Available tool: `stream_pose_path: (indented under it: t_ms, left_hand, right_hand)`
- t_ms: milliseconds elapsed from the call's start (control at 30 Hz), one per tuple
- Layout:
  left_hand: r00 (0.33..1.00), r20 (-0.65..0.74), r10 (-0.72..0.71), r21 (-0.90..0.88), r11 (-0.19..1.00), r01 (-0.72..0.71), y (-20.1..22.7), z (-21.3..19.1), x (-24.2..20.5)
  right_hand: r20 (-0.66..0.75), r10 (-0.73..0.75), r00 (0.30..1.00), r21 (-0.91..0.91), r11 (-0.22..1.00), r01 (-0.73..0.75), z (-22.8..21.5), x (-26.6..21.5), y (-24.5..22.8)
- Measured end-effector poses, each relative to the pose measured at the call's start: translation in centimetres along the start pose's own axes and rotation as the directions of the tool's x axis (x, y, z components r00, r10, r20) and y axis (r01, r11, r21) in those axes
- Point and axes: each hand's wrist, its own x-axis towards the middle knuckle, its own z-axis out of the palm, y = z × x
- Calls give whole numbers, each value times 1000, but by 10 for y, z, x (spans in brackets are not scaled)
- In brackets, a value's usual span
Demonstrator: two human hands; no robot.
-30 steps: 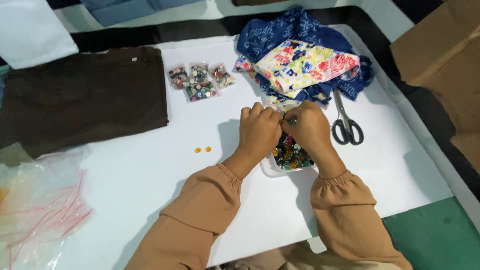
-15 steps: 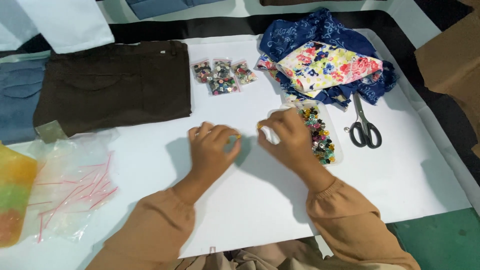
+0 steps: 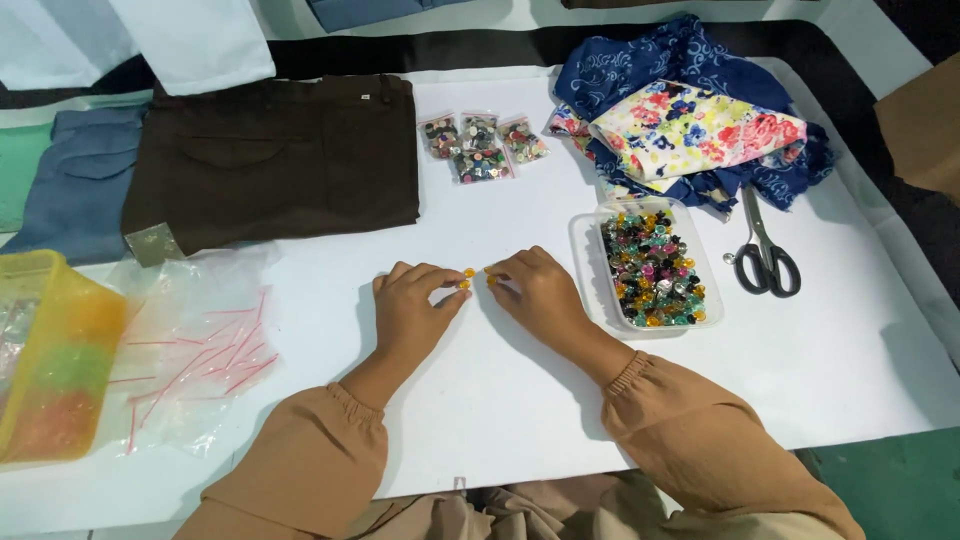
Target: The person is sorting small yellow and blue buttons/beads on a table, picking them up individually and placing them into a container or small plastic bags.
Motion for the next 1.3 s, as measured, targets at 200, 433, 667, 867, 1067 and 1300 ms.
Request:
stream_pose_path:
  t_ms: [200,433,667,867,1067,1300]
  left_hand:
    - [999,45,-12,-101,995,16,-3,9,6]
    - [998,59,-16,-88,996,22,-6,19,15]
    - [999,41,-9,-52,999,12,-9,27,27]
    - [999,41,3,-19,1000,-3,3,17,25]
    - [965,-118,233,56,972,-228,22,12,29]
    - [877,-166,450,-171,863,-475,91,48,42]
  right_hand:
    - [59,112,992,119,986,-119,16,1,11]
    - [90,113,990,139,982,-124,26,10,14]
    - [79,130,988,145,980,-140,29,18,17]
    - [74,113,991,126,984,-122,26,15,17]
    - [-30,47,998,11,999,-47,0,10,18]
    - [-108,180,978,-178,964,-198,-98,2,59]
